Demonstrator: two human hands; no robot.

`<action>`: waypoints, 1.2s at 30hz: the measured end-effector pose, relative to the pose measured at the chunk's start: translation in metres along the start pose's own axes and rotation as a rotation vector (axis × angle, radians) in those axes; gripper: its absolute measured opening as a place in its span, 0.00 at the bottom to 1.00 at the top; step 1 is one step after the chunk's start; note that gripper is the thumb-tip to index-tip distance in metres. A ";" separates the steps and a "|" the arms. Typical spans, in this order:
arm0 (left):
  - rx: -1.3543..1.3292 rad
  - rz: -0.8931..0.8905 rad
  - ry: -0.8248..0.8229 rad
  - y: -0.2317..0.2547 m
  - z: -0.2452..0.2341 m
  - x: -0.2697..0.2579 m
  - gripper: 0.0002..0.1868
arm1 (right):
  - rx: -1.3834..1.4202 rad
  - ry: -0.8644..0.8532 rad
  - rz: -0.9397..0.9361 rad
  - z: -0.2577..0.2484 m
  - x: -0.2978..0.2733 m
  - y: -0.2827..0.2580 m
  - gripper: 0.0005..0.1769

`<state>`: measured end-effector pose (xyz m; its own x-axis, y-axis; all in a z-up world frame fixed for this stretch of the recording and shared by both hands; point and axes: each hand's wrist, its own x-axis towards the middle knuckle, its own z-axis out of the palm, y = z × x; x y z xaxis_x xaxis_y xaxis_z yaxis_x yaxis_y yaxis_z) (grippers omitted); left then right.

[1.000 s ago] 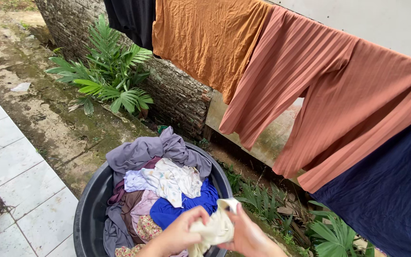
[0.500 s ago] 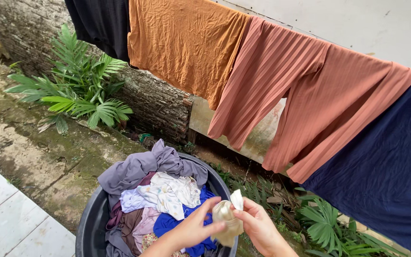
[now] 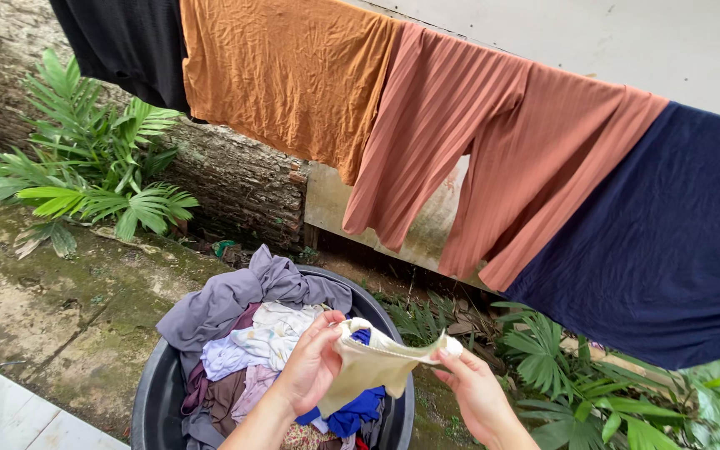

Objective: The person takes various clothes and underwear from a basin and hangs them on a clothesline and a circular laundry rack.

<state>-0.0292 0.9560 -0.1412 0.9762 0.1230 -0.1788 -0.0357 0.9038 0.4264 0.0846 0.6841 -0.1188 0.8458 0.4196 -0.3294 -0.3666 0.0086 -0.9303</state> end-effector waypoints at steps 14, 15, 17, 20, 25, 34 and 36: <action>0.592 -0.291 0.131 -0.039 -0.039 0.012 0.24 | 0.458 -0.175 -0.104 -0.034 -0.015 -0.004 0.11; 0.509 -0.226 0.171 -0.039 -0.034 0.012 0.25 | 0.459 -0.173 -0.103 -0.033 -0.017 0.000 0.11; 0.424 -0.162 0.213 -0.042 -0.017 0.011 0.25 | 0.279 0.046 -0.020 -0.020 -0.024 0.000 0.16; 0.607 -0.077 0.095 -0.058 0.023 -0.002 0.31 | 0.164 0.178 0.206 0.021 -0.038 -0.004 0.24; 1.344 0.187 -0.604 -0.065 0.050 -0.016 0.54 | -0.123 0.105 0.211 0.052 -0.041 0.001 0.34; 1.210 -0.112 0.048 -0.087 -0.113 0.083 0.26 | 0.086 0.138 0.045 0.012 -0.029 0.000 0.26; 1.702 -0.177 0.172 -0.085 -0.162 0.091 0.26 | 0.154 0.143 0.046 0.004 -0.027 -0.002 0.24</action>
<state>0.0277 0.9567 -0.3379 0.9064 0.2192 -0.3611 0.4222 -0.4939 0.7601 0.0610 0.6761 -0.1075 0.8693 0.2895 -0.4006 -0.4517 0.1361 -0.8817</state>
